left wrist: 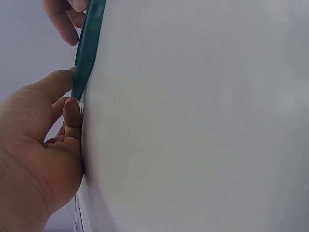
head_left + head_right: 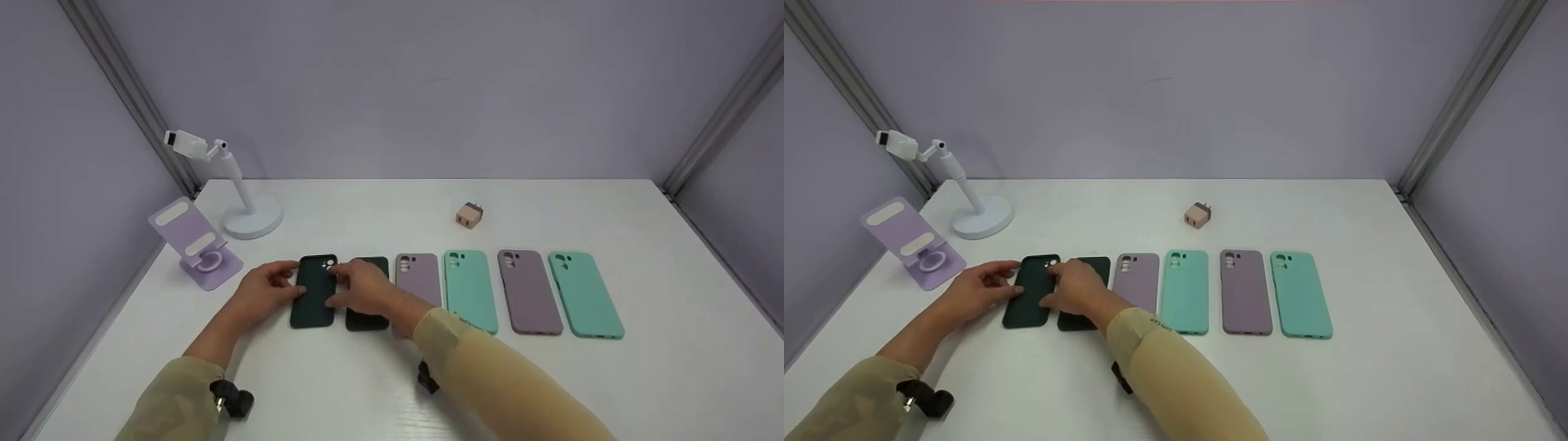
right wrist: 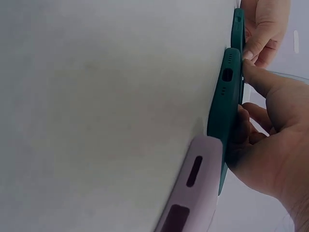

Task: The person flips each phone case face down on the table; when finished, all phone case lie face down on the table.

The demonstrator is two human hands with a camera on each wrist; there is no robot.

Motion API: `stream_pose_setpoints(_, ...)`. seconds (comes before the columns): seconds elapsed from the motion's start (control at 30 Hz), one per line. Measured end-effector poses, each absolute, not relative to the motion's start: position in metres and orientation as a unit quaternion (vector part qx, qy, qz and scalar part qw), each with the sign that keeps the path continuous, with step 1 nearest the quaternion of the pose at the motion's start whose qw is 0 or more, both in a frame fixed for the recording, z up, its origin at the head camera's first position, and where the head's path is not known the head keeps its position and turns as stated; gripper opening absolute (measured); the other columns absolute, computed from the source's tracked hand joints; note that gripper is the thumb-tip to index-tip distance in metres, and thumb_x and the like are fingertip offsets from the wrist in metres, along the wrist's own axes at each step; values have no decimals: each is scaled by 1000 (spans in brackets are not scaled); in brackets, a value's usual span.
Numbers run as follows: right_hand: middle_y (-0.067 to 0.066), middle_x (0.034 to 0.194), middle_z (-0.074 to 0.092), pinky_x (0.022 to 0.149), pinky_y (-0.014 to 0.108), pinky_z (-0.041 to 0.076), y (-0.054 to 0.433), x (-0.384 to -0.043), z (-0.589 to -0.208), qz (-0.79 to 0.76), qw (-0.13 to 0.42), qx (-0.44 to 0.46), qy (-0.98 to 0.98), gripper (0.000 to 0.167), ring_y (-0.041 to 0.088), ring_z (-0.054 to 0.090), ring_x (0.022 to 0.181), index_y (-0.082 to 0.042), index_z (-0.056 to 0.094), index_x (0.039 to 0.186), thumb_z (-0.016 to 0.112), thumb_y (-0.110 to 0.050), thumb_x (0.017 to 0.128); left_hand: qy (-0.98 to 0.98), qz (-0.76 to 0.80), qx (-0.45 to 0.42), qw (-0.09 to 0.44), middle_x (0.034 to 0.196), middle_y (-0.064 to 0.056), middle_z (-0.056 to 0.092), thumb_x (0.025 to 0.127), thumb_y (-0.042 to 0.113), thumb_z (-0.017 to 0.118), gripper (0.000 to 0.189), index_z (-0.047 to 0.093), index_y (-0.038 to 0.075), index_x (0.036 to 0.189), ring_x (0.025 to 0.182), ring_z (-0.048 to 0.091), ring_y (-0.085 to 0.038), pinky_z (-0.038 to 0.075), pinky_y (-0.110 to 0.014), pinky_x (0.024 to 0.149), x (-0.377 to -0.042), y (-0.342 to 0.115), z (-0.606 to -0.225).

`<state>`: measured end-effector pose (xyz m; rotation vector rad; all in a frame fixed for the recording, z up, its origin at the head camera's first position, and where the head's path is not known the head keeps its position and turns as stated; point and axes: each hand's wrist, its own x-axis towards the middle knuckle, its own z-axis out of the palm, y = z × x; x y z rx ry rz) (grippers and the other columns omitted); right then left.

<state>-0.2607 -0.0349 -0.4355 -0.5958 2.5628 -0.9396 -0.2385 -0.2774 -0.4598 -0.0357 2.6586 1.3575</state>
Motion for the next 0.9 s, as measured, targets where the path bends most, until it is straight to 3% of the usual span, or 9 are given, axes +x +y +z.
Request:
stream_pose_setpoints(0.27, -1, 119, 62, 101, 34, 49, -33, -262, -439, -328, 169, -214, 905, 65, 15, 57, 105, -18, 59, 154, 84, -32, 95, 890, 449, -7, 75, 135, -15, 60, 98, 22, 78, 60, 56, 10, 153, 109, 60, -27, 44, -44, 104, -237, -278, -459)
stream_pose_setpoints(0.5, -1, 114, 60, 92, 33, 49, -32, -261, -440, -331, 168, -222, 902, 64, 17, 55, 101, -18, 60, 153, 83, -32, 95, 894, 444, 6, 69, 132, -16, 60, 99, 19, 76, 58, 56, 7, 152, 107, 60, -25, 45, -43, 99, -238, -278, -458)
stream_pose_setpoints(0.9, 1, 122, 62, 103, 34, 48, -32, -263, -441, -324, 169, -223, 904, 65, 17, 56, 107, -18, 59, 153, 83, -34, 95, 892, 440, -5, 100, 133, -17, 60, 101, 13, 72, 55, 55, 5, 153, 112, 59, -28, 53, -34, 93, -244, -277, -445)
